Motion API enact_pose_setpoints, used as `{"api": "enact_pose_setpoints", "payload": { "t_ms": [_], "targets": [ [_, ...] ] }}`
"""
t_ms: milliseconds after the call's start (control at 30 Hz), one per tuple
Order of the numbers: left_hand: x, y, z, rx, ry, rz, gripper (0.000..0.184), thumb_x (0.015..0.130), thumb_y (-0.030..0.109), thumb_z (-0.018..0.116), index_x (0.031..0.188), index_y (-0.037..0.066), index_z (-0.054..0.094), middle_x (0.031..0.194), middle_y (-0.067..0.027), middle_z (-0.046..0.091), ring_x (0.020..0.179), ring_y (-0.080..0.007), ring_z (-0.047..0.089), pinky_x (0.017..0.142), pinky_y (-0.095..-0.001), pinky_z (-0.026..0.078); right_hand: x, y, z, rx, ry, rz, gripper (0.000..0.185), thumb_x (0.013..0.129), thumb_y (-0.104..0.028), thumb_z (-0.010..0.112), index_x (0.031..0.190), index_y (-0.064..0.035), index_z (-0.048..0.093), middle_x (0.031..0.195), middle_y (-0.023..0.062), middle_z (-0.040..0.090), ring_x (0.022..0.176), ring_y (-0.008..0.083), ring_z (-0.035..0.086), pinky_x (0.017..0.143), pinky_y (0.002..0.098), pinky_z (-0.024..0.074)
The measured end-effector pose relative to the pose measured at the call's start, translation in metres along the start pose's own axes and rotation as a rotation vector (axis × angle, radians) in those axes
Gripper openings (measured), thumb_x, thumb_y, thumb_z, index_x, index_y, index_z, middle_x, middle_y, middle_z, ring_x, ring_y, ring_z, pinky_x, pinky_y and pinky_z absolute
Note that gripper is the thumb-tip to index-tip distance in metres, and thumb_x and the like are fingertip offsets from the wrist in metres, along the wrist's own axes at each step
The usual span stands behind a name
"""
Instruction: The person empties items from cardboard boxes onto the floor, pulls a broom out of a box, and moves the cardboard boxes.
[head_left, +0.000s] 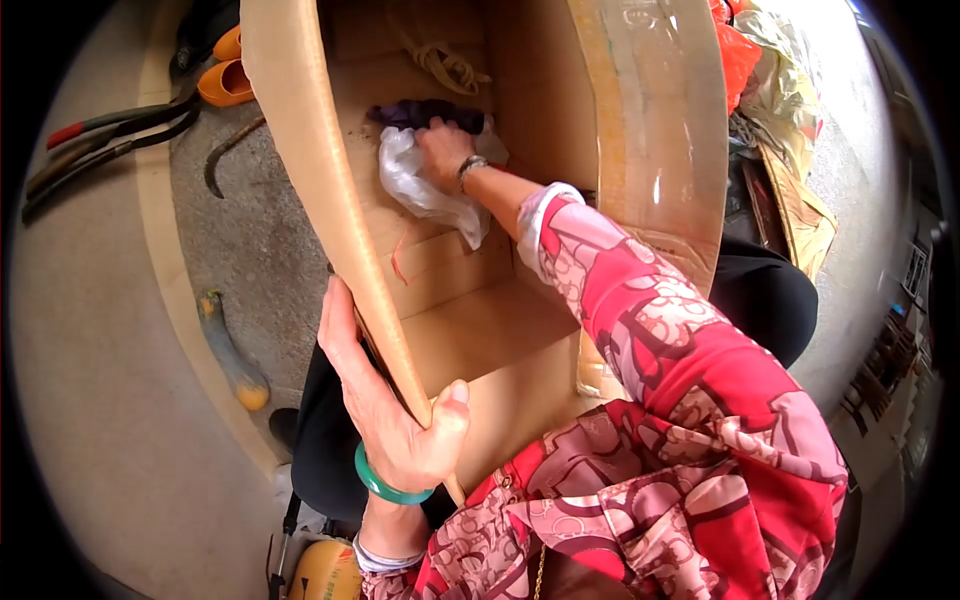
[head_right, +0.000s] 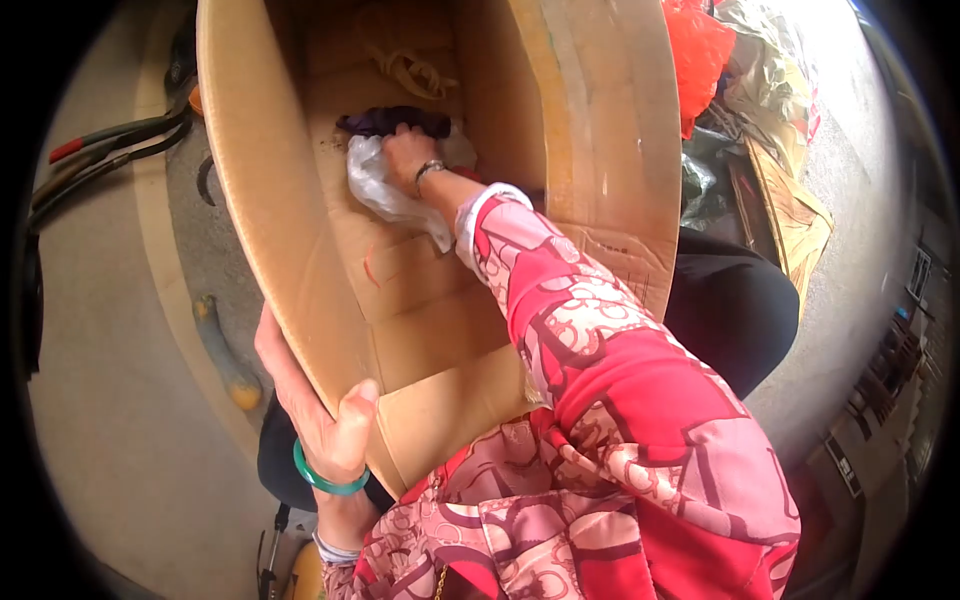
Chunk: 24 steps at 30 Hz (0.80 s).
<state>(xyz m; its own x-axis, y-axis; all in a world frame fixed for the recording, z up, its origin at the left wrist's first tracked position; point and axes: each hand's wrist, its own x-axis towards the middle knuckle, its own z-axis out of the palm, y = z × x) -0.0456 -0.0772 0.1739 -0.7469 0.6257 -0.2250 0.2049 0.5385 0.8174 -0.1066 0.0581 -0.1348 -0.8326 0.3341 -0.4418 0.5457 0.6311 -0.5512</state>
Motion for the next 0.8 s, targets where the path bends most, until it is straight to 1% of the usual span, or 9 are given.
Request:
{"api": "enact_pose_setpoints", "payload": {
  "t_ms": [67, 100, 333, 400, 467, 533, 600, 667, 800],
  "targets": [
    [0.002, -0.001, 0.0, -0.025, 0.002, 0.003, 0.09, 0.065, 0.027, 0.061, 0.134, -0.01, 0.017, 0.131, -0.0251, 0.028, 0.119, -0.0376, 0.035, 0.1, -0.042, 0.028, 0.003, 0.013, -0.016, 0.198, -0.118, 0.017, 0.033, 0.066, -0.014, 0.066, 0.096, -0.005, 0.057, 0.109, 0.0208, 0.055, 0.095, 0.0392, 0.056, 0.079, 0.0426, 0.0469],
    [0.003, -0.001, 0.0, -0.042, 0.005, 0.007, 0.09, 0.063, 0.024, 0.061, 0.134, -0.009, 0.017, 0.13, -0.0248, 0.029, 0.119, -0.0374, 0.035, 0.1, -0.0415, 0.028, 0.002, 0.017, -0.021, 0.214, -0.029, 0.0, 0.037, 0.066, -0.01, 0.064, 0.101, -0.003, 0.053, 0.092, 0.023, 0.06, 0.092, 0.0388, 0.057, 0.079, 0.0412, 0.0464],
    [0.005, 0.0, 0.002, -0.046, 0.021, 0.016, 0.091, 0.056, 0.014, 0.057, 0.134, -0.008, 0.017, 0.13, -0.0254, 0.028, 0.121, -0.0378, 0.034, 0.102, -0.0404, 0.027, 0.042, 0.047, -0.064, 0.327, 0.146, 0.181, 0.068, 0.066, -0.005, 0.062, 0.126, -0.0025, 0.029, 0.1, 0.0295, 0.057, 0.099, 0.0416, 0.054, 0.086, 0.0427, 0.0447],
    [0.004, 0.0, 0.001, -0.045, 0.022, 0.02, 0.09, 0.058, 0.017, 0.059, 0.134, -0.008, 0.017, 0.131, -0.0255, 0.027, 0.121, -0.0378, 0.033, 0.102, -0.0407, 0.026, 0.045, 0.058, -0.064, 0.303, 0.258, 0.176, 0.076, 0.066, -0.007, 0.064, 0.13, -0.0019, 0.024, 0.097, 0.0277, 0.059, 0.094, 0.0383, 0.058, 0.078, 0.042, 0.0499],
    [0.004, 0.002, 0.001, -0.038, 0.02, 0.011, 0.09, 0.06, 0.019, 0.06, 0.134, -0.009, 0.017, 0.131, -0.0256, 0.026, 0.122, -0.0377, 0.032, 0.103, -0.041, 0.025, 0.054, 0.066, -0.065, 0.412, 0.119, 0.31, 0.078, 0.066, -0.009, 0.066, 0.131, -0.0014, 0.023, 0.091, 0.0234, 0.062, 0.079, 0.0346, 0.063, 0.063, 0.0419, 0.0539],
    [0.005, 0.001, 0.002, -0.068, 0.028, 0.004, 0.091, 0.065, 0.027, 0.063, 0.134, -0.009, 0.016, 0.132, -0.0256, 0.024, 0.122, -0.0377, 0.032, 0.102, -0.0412, 0.026, 0.054, 0.069, -0.054, 0.494, 0.126, 0.261, 0.061, 0.069, -0.011, 0.066, 0.123, -0.0001, 0.039, 0.087, 0.0202, 0.063, 0.066, 0.0304, 0.064, 0.05, 0.0409, 0.0522],
    [0.007, -0.001, 0.003, -0.085, 0.028, 0.001, 0.092, 0.068, 0.033, 0.064, 0.134, -0.009, 0.015, 0.132, -0.0257, 0.025, 0.12, -0.0371, 0.034, 0.101, -0.0408, 0.027, 0.06, 0.071, -0.035, 0.512, -0.2, 0.377, 0.039, 0.07, -0.014, 0.066, 0.105, 0.0012, 0.056, 0.084, 0.0196, 0.063, 0.061, 0.029, 0.064, 0.047, 0.0406, 0.0503],
    [0.008, 0.0, 0.002, -0.138, 0.032, -0.03, 0.091, 0.066, 0.029, 0.063, 0.134, -0.009, 0.016, 0.13, -0.0251, 0.028, 0.118, -0.036, 0.036, 0.101, -0.0405, 0.028, 0.053, 0.063, -0.008, 0.456, -0.311, 0.389, 0.022, 0.072, -0.012, 0.058, 0.087, 0.0027, 0.065, 0.101, 0.025, 0.06, 0.1, 0.0308, 0.059, 0.083, 0.036, 0.0464],
    [0.011, -0.003, 0.0, -0.146, 0.013, 0.031, 0.086, 0.065, 0.021, 0.062, 0.133, -0.008, 0.018, 0.127, -0.0241, 0.032, 0.117, -0.0349, 0.037, 0.1, -0.0402, 0.028, 0.024, 0.029, -0.003, 0.655, -0.153, 0.179, 0.026, 0.077, -0.009, 0.055, 0.097, 0.0071, 0.061, 0.106, 0.0243, 0.059, 0.102, 0.0313, 0.057, 0.085, 0.0357, 0.0438]
  ]
}}
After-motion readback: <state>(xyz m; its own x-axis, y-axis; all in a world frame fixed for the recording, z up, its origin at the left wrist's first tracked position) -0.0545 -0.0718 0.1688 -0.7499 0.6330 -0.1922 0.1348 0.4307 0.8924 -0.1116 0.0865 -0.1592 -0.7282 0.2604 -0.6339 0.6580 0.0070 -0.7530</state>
